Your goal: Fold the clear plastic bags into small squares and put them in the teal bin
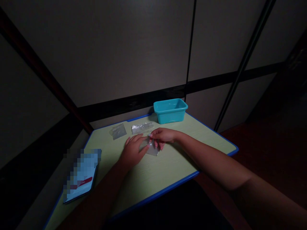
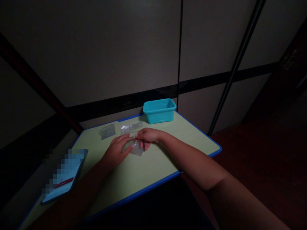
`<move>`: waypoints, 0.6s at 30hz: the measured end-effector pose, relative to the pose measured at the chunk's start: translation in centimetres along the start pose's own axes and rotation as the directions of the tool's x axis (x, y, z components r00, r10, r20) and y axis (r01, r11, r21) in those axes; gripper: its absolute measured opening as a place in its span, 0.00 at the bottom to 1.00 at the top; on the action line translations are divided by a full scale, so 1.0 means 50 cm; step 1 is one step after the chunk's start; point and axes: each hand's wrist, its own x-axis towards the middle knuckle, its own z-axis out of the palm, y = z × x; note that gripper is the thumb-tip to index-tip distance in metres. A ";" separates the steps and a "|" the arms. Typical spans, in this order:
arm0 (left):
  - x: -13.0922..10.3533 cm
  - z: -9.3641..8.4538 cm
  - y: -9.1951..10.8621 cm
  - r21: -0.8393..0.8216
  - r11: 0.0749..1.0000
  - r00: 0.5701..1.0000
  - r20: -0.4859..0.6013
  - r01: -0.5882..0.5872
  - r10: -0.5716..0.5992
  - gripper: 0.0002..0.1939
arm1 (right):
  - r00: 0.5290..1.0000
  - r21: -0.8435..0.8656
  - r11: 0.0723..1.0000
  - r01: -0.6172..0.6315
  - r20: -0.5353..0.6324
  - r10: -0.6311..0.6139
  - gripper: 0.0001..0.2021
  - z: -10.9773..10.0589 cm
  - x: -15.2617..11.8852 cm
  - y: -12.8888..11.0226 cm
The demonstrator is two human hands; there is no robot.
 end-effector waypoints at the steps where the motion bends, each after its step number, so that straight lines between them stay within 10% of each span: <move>1: 0.000 -0.006 0.003 -0.051 0.997 0.998 -0.025 -0.062 0.061 0.16 | 0.999 -0.033 0.999 0.015 -0.047 -0.016 0.12 -0.002 0.000 -0.001; 5: -0.003 -0.019 0.014 -0.203 0.941 0.960 0.016 -0.272 0.281 0.12 | 0.934 -0.356 0.934 0.029 -0.323 -0.152 0.13 -0.016 -0.001 -0.001; 9: -0.011 -0.014 0.018 -0.233 0.925 0.932 0.136 -0.299 0.336 0.17 | 0.827 -0.731 0.678 -0.072 -0.424 -0.369 0.12 -0.028 -0.008 -0.004; 18: -0.018 -0.007 0.011 -0.207 0.947 0.887 0.346 -0.245 0.305 0.23 | 0.984 -0.863 0.501 -0.057 -0.135 -0.119 0.36 -0.025 -0.038 -0.006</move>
